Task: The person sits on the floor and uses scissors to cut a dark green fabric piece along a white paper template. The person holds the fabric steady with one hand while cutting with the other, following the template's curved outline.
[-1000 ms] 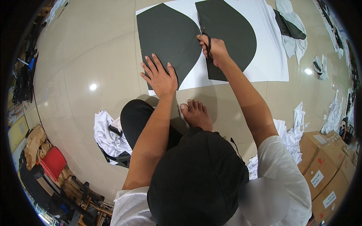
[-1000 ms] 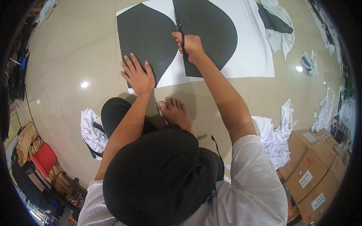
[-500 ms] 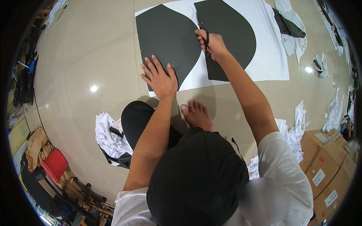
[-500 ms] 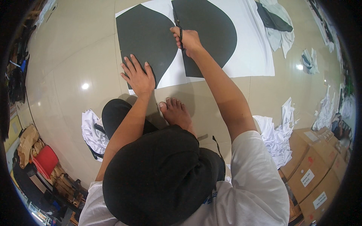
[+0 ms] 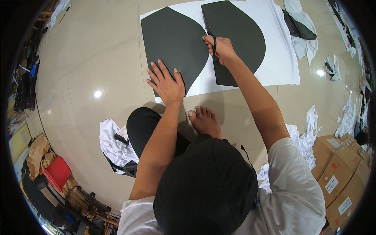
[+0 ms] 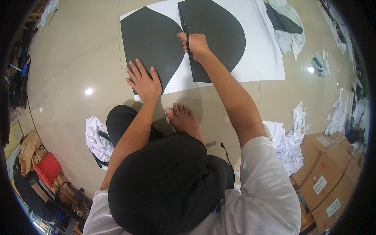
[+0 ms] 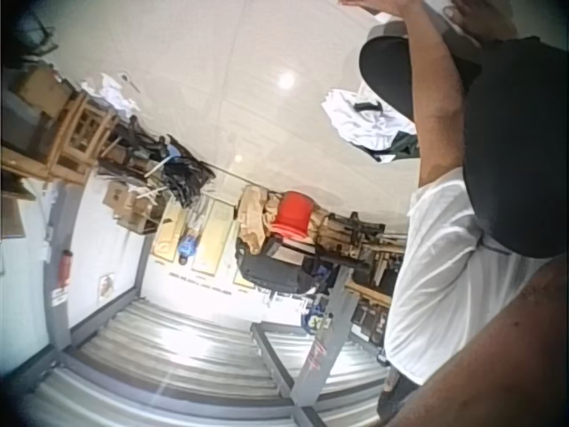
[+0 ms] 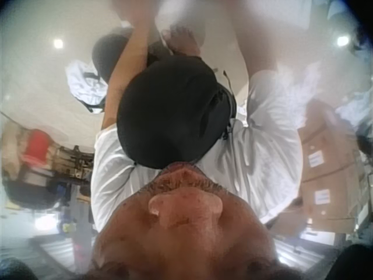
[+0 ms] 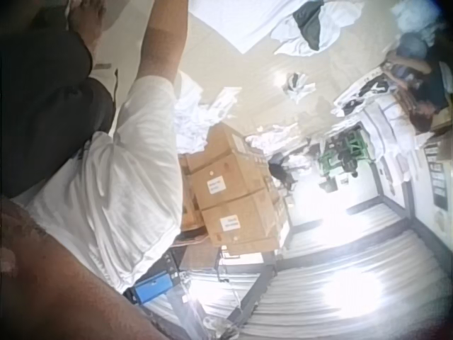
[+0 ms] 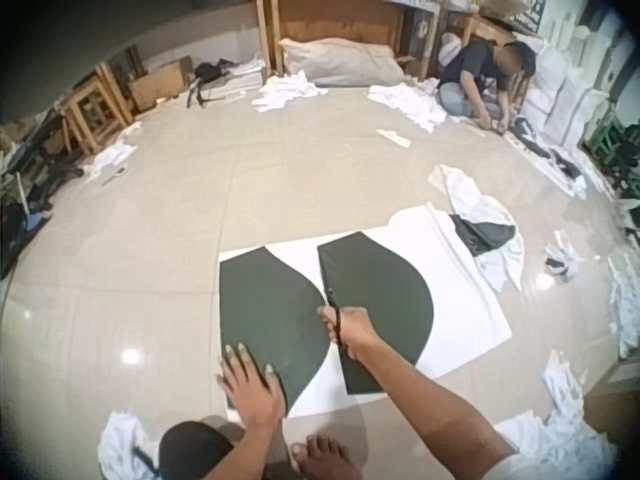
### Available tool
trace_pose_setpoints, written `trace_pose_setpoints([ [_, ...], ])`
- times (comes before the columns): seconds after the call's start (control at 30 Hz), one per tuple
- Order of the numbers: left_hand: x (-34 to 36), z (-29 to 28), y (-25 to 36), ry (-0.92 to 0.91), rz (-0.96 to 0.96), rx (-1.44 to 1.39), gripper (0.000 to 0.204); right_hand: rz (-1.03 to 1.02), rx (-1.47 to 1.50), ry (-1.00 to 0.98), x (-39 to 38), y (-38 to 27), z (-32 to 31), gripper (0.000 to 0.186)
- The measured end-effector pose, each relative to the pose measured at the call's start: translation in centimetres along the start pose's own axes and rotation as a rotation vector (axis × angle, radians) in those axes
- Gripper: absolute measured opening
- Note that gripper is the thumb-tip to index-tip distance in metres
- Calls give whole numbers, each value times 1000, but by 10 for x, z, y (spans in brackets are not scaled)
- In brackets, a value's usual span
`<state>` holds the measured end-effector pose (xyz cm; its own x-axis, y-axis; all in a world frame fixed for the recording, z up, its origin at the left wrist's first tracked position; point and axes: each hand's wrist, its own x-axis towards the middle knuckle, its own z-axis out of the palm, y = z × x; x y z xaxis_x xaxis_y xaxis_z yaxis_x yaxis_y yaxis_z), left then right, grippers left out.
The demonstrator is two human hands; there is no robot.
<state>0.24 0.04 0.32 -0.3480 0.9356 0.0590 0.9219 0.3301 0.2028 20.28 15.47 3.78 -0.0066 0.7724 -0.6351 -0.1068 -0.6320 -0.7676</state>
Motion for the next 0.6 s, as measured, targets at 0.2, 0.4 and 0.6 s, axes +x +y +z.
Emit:
trace_pose_setpoints([
  [0.2, 0, -2, 0, -13, -11, 1, 74, -10, 45, -33, 6, -11, 2, 34],
  [0.4, 1, -1, 0, -34, -28, 10, 74, -10, 48, -34, 18, -17, 6, 34],
  [0.6, 0, 1, -1, -25, -23, 21, 75, -8, 42, -58, 23, -17, 6, 32],
])
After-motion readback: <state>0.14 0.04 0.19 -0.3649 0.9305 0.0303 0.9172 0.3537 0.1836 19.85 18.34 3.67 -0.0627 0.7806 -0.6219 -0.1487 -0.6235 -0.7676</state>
